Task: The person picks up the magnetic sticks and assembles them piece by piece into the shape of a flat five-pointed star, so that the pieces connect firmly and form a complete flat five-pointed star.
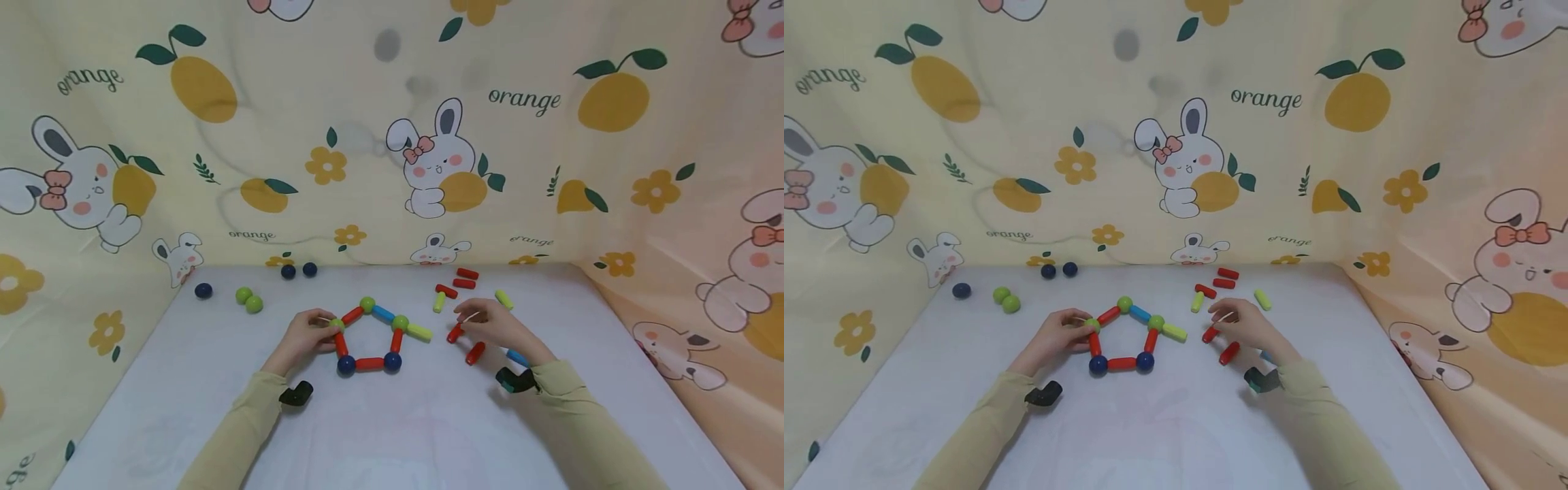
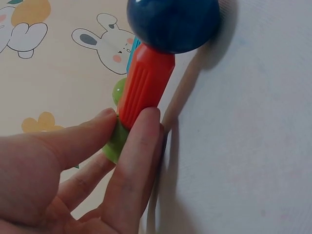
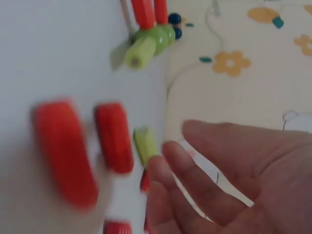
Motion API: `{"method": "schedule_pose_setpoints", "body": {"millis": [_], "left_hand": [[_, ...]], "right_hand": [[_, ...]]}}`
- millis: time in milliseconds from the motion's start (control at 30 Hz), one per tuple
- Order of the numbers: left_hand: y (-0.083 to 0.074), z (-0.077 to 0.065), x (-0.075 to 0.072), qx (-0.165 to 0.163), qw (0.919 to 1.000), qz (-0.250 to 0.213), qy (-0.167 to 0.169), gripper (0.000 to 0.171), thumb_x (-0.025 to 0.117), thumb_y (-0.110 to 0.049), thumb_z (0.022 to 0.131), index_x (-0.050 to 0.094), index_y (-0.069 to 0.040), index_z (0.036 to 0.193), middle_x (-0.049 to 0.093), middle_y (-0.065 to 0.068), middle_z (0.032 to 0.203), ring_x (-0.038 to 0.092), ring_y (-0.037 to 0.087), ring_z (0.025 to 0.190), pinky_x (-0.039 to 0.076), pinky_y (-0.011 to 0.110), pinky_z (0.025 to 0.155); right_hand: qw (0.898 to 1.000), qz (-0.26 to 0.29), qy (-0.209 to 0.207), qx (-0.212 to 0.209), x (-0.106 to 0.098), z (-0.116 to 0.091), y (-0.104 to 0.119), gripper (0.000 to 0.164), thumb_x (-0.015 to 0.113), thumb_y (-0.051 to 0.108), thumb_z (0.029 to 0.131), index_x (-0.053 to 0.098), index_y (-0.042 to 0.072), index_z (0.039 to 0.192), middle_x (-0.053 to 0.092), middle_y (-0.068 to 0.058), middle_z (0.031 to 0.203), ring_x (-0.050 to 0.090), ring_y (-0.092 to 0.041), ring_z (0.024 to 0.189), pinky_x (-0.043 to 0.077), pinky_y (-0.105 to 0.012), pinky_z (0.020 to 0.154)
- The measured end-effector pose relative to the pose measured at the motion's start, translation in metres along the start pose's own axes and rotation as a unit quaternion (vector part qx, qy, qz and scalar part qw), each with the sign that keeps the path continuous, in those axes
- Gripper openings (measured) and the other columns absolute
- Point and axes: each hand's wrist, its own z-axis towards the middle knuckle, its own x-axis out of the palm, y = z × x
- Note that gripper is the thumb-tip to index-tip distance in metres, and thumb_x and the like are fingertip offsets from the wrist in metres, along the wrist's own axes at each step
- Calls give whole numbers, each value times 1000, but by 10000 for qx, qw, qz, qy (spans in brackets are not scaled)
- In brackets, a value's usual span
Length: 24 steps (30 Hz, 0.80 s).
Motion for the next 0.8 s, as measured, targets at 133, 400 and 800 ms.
{"method": "schedule_pose_setpoints", "body": {"millis": [133, 400, 800], "left_hand": [[1, 0, -1, 0, 10000, -7, 9, 32, 69, -7, 87, 61, -4, 118, 58, 18, 109, 66, 21, 76, 57, 34, 69], [1, 0, -2, -28, 9999, -98, 7, 31, 68, -6, 88, 60, -3, 118, 57, 18, 108, 66, 22, 77, 57, 35, 69], [1, 2, -1, -63, 10000, -60, 35, 32, 68, -6, 88, 59, -4, 119, 57, 18, 110, 66, 21, 77, 57, 34, 68]], "right_hand": [[9989, -245, 373, -149, -11, -13, -13, 32, 65, 7, 90, 59, 1, 122, 64, -12, 105, 58, -25, 93, 53, -35, 80], [9953, -464, 739, -412, -13, -26, -36, 34, 67, 1, 86, 61, 5, 119, 63, -8, 108, 59, -26, 97, 51, -37, 83], [9889, -814, 734, -1003, 7, -24, -42, 31, 68, -1, 85, 68, 17, 109, 63, 5, 104, 56, -19, 96, 51, -29, 81]]}}
